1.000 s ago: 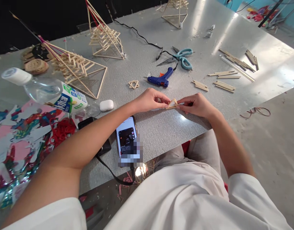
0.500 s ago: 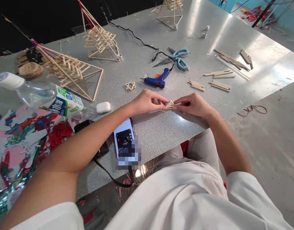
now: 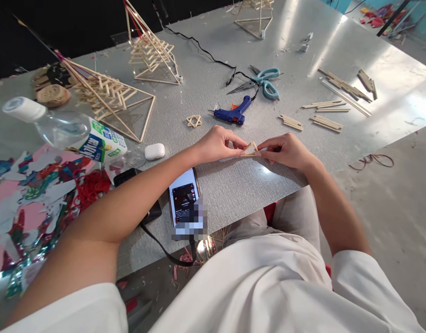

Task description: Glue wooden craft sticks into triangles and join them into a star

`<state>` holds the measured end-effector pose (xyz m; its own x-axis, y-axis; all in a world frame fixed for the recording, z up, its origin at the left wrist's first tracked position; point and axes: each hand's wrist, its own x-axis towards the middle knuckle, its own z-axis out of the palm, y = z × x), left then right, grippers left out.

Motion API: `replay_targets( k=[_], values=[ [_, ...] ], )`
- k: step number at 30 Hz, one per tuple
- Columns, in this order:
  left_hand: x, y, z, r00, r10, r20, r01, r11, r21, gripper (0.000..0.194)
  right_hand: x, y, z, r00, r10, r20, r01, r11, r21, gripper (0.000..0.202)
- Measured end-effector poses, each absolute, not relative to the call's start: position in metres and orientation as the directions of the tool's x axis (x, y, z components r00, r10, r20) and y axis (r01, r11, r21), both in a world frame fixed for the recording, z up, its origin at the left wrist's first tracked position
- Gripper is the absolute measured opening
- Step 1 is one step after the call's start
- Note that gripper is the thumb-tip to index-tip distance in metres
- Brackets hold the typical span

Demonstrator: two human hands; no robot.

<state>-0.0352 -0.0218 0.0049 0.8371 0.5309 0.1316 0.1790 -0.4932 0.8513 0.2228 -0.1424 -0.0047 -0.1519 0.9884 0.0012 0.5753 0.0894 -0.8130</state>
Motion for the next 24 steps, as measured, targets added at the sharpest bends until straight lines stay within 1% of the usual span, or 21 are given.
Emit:
replay_targets(
  k=[2, 5, 7, 10, 16, 24],
  values=[
    [-0.034, -0.022, 0.005, 0.829, 0.553, 0.079, 0.189, -0.411, 0.892, 0.034, 0.222, -0.143, -0.004, -0.155, 0.988, -0.007, 0.560, 0.083, -0.824, 0.041],
    [-0.033, -0.020, 0.004, 0.819, 0.573, -0.043, 0.200, -0.213, 0.956, 0.041, 0.222, -0.144, -0.002, -0.175, 0.984, -0.036, 0.519, 0.061, -0.853, 0.045],
    [-0.033, -0.020, 0.006, 0.811, 0.572, -0.123, 0.218, -0.100, 0.971, 0.044, 0.223, -0.145, 0.000, -0.187, 0.981, -0.057, 0.486, 0.042, -0.873, 0.049],
    [-0.034, -0.021, 0.012, 0.804, 0.557, -0.210, 0.261, -0.012, 0.965, 0.050, 0.225, -0.145, 0.003, -0.200, 0.976, -0.085, 0.444, 0.012, -0.896, 0.055],
    [-0.037, -0.019, 0.016, 0.811, 0.519, -0.269, 0.308, 0.012, 0.951, 0.056, 0.226, -0.146, 0.009, -0.245, 0.961, -0.126, 0.380, -0.024, -0.924, 0.056],
    [-0.038, -0.016, 0.013, 0.821, 0.494, -0.287, 0.324, 0.011, 0.946, 0.064, 0.223, -0.146, 0.011, -0.253, 0.956, -0.147, 0.327, -0.058, -0.943, 0.055]
  ],
)
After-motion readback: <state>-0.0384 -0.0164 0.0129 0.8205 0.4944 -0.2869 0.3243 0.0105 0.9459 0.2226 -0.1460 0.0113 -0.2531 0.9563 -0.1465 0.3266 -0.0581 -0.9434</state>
